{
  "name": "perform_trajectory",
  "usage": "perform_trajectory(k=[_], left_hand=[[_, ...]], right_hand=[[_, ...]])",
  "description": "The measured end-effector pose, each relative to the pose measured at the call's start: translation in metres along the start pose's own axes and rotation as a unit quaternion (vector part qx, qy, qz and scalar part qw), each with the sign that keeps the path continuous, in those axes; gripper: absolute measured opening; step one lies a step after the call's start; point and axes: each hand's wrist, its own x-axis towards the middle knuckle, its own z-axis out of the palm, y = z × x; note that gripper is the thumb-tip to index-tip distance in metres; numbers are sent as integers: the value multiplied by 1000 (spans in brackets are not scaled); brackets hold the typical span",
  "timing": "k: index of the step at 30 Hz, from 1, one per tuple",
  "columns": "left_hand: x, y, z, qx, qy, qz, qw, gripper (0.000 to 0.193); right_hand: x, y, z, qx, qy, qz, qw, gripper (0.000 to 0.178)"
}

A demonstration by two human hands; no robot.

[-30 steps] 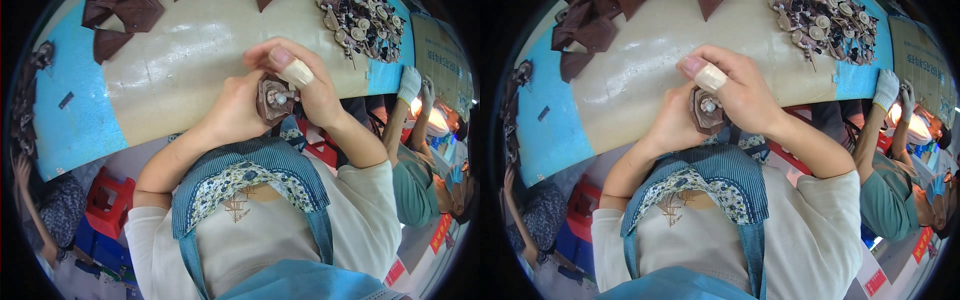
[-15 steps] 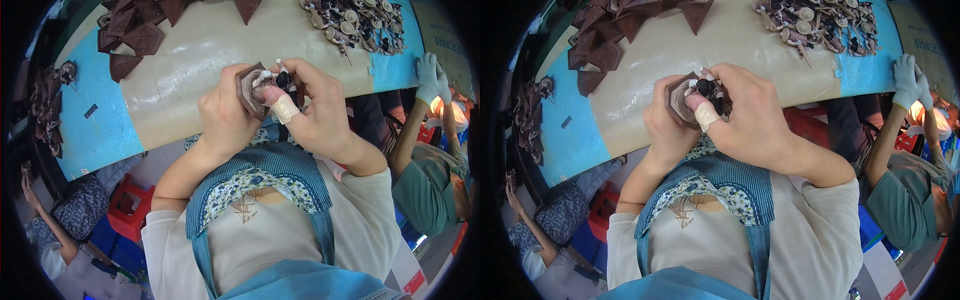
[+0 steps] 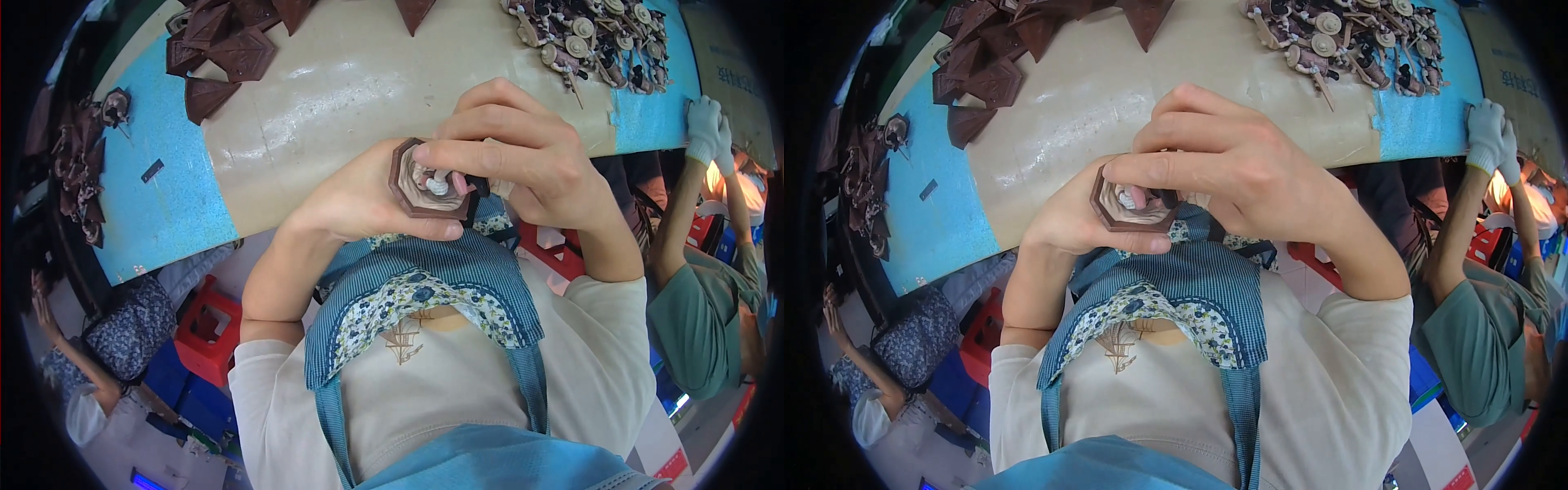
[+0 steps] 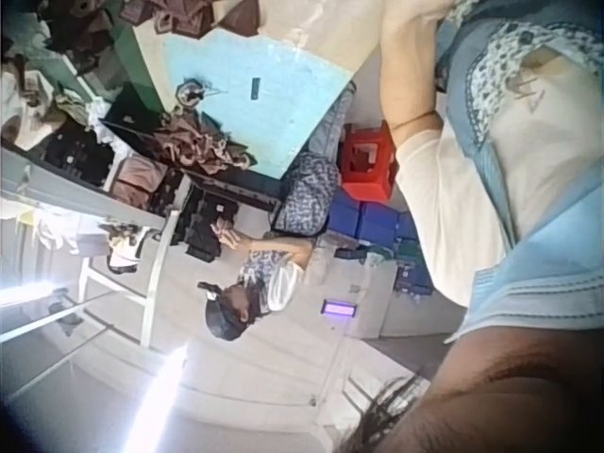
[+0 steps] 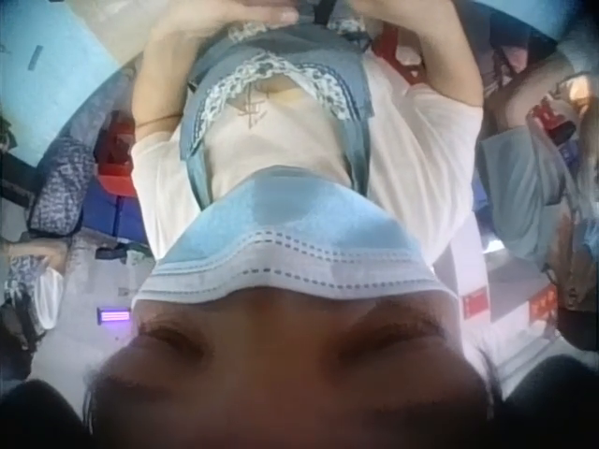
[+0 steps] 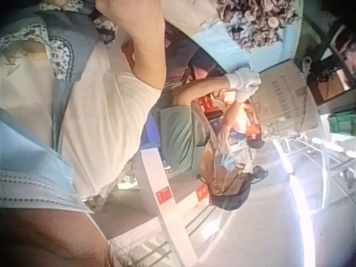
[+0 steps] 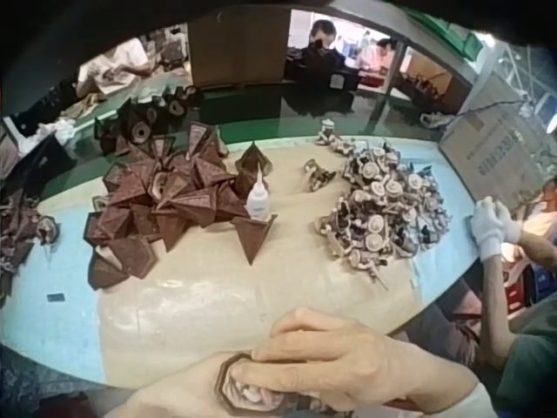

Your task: The person applies glue from a glue bottle to a brown plastic shell, then attaches a circular plastic base to the shell by hand.

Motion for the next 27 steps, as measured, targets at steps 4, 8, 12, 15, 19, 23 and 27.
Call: perform_trajectory(k=[4,8,12,15,19,23,27], left_hand=[[5,-10,11,260,196,84,942,44],[10,-20,11,440,308,162,828,48],[6,-14,2,285,213,131,925,45],[1,-7,-3,221,122,36,967,45],[-1,1,3,108,86,10,990,51],[-3,-1,6,114,103,17,988,48],[-3,0,14,296,161,39,941,47]], right_hand=[[-8,-12,15,-32,38,145,988,35],[0,-26,13,36,36,356,933,32],[-1,-19,-4,47,21,210,976,48],[3,-8,-32,21,-105,10,994,52],[-3,5,-30,0,-142,-50,989,52],[3,-3,-19,-18,-64,-47,997,52],[-1,-5,-10,-27,-5,25,999,46]])
